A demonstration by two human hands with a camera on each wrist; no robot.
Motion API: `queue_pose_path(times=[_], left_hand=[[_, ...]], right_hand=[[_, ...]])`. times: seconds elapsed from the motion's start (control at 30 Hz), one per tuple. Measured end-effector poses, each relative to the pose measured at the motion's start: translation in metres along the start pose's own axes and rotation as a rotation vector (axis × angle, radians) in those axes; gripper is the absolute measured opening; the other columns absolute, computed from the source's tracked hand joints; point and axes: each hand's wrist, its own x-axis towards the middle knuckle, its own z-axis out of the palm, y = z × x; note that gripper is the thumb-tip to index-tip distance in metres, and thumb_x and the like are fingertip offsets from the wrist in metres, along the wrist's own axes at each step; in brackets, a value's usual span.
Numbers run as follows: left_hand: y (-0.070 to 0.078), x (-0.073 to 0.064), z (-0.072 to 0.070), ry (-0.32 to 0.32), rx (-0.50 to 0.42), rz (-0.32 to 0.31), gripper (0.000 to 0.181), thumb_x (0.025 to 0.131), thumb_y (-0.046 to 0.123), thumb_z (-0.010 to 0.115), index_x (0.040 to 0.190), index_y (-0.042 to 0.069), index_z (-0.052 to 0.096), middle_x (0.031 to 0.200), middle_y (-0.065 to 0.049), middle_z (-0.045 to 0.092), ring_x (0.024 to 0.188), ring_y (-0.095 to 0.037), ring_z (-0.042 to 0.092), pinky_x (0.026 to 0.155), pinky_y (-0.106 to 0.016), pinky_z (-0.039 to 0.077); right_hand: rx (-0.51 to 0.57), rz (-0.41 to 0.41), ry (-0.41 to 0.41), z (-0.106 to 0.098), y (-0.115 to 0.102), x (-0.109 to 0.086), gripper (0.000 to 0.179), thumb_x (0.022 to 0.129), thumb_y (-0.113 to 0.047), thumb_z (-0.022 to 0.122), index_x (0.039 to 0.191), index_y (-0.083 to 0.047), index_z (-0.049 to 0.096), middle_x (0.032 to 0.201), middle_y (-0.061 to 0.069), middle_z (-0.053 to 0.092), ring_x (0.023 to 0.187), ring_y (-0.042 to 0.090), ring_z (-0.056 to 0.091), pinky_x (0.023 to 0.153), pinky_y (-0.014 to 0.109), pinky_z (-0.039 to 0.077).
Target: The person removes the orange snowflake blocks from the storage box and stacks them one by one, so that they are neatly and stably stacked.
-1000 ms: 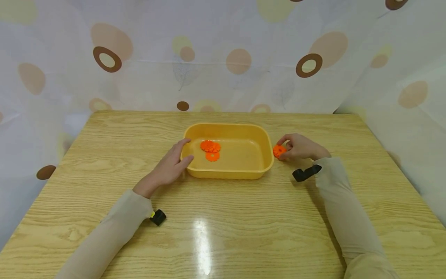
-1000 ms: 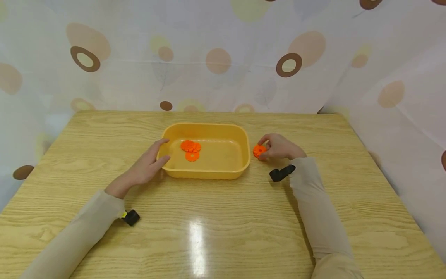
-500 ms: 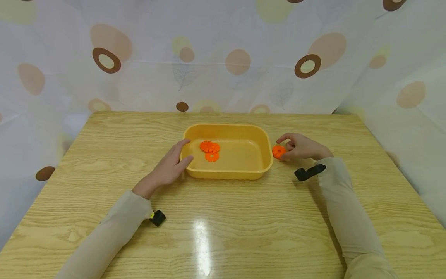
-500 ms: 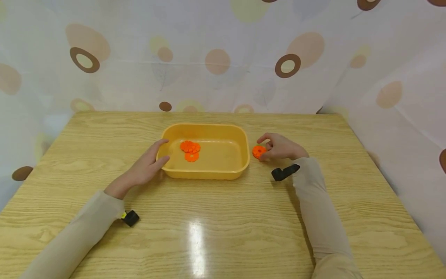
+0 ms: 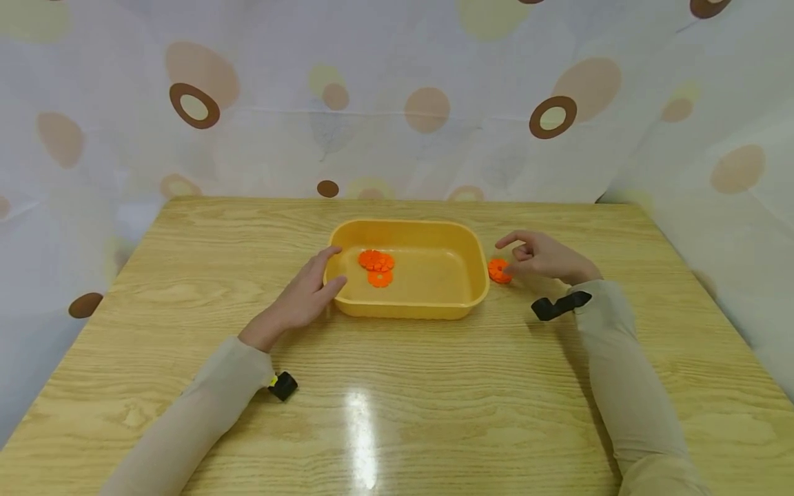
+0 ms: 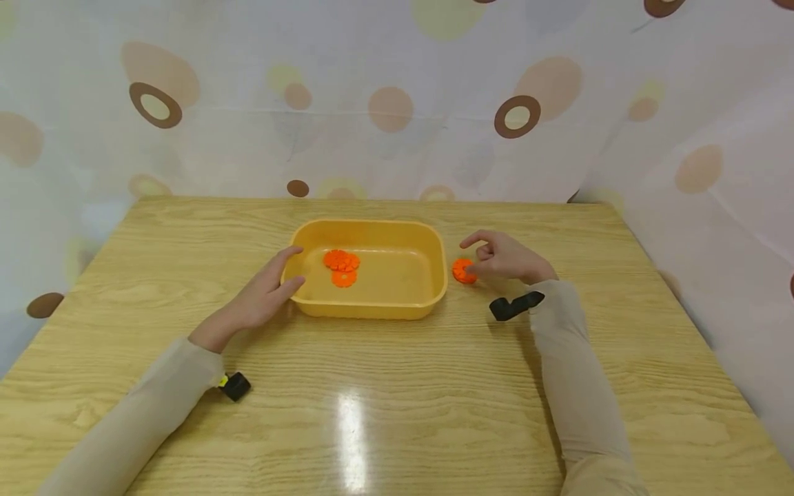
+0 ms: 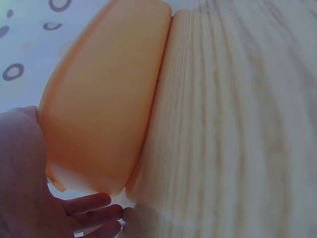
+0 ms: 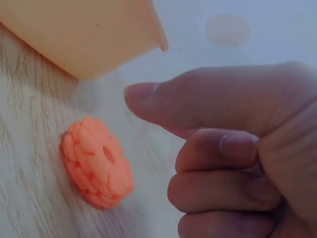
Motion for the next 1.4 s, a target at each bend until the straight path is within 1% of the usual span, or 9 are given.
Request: queue_pose_path(times=[0.13,0.33,0.43,0.63,0.77,0.9,1.03,1.2,1.4], left_hand=[[0.0,0.001,0.0,-0.003,0.002,-0.005,0.057,0.102,0.027,0.042,0.15,0.004,0.019,0.154,-0.023,0.024,0.143,-0.038,0.024,0.115,-0.054,0.021],[0.0,0.002,0.0,-0.008,0.001,-0.01,0.057,0.102,0.028,0.041,0.151,0.005,0.019,0.154,-0.022,0.024,0.143,-0.037,0.024,0.115,-0.053,0.021],[-0.001,0.003,0.001,-0.007,0.002,-0.008,0.057,0.102,0.027,0.041,0.151,0.005,0.019,0.154,-0.023,0.024,0.143,-0.037,0.024,0.115,-0.054,0.021],[-0.002,0.003,0.001,-0.005,0.009,-0.002,0.058,0.102,0.029,0.041,0.151,0.005,0.019,0.154,-0.023,0.025,0.142,-0.038,0.025,0.115,-0.054,0.022],[-0.001,0.002,0.001,-0.006,0.011,0.002,0.058,0.102,0.028,0.042,0.15,0.004,0.019,0.154,-0.024,0.025,0.142,-0.038,0.025,0.115,-0.054,0.022],[0.0,0.002,0.001,-0.009,0.006,-0.006,0.058,0.102,0.028,0.042,0.151,0.004,0.019,0.154,-0.023,0.024,0.143,-0.037,0.024,0.115,-0.053,0.021],[0.001,0.003,0.001,-0.008,0.002,-0.011,0.058,0.102,0.027,0.041,0.151,0.005,0.019,0.155,-0.022,0.024,0.143,-0.037,0.024,0.116,-0.053,0.021],[0.001,0.002,0.001,-0.005,0.008,-0.006,0.058,0.102,0.027,0.042,0.15,0.004,0.02,0.154,-0.023,0.024,0.143,-0.038,0.025,0.116,-0.053,0.021],[0.001,0.002,0.001,0.0,0.013,0.003,0.058,0.103,0.029,0.042,0.15,0.003,0.021,0.154,-0.024,0.025,0.142,-0.038,0.025,0.115,-0.053,0.021]], right_hand=[[0.009,-0.033,0.025,0.0,-0.004,-0.001,0.046,0.09,-0.008,0.065,0.129,0.006,0.047,0.064,-0.004,0.028,0.053,0.009,0.025,0.057,0.026,0.031],[0.023,-0.077,0.067,0.001,-0.011,-0.001,0.042,0.092,-0.009,0.064,0.127,0.008,0.047,0.065,-0.003,0.031,0.054,0.012,0.026,0.058,0.027,0.031],[0.036,-0.086,0.081,0.002,-0.016,-0.002,0.042,0.093,-0.011,0.063,0.127,0.008,0.047,0.065,-0.003,0.032,0.054,0.012,0.027,0.059,0.027,0.032],[0.031,-0.078,0.121,0.002,-0.022,-0.001,0.04,0.096,-0.016,0.059,0.127,0.007,0.048,0.064,-0.003,0.034,0.055,0.012,0.027,0.06,0.028,0.033],[0.045,-0.048,0.156,0.002,-0.025,0.001,0.036,0.096,-0.019,0.06,0.125,0.0,0.051,0.064,-0.002,0.035,0.055,0.012,0.027,0.06,0.029,0.032],[0.064,-0.059,0.189,0.004,-0.03,0.005,0.03,0.095,-0.017,0.062,0.121,-0.004,0.055,0.064,-0.002,0.035,0.054,0.012,0.026,0.059,0.028,0.032],[0.067,-0.082,0.204,0.007,-0.036,0.01,0.03,0.094,-0.016,0.063,0.12,-0.004,0.056,0.064,-0.002,0.035,0.053,0.012,0.026,0.058,0.027,0.033],[0.089,-0.115,0.201,0.01,-0.045,0.017,0.03,0.094,-0.017,0.063,0.12,-0.004,0.056,0.063,-0.001,0.034,0.051,0.013,0.024,0.062,0.027,0.036],[0.092,-0.165,0.19,0.012,-0.056,0.026,0.028,0.095,-0.015,0.06,0.12,-0.003,0.056,0.062,-0.002,0.032,0.051,0.013,0.024,0.059,0.026,0.033]])
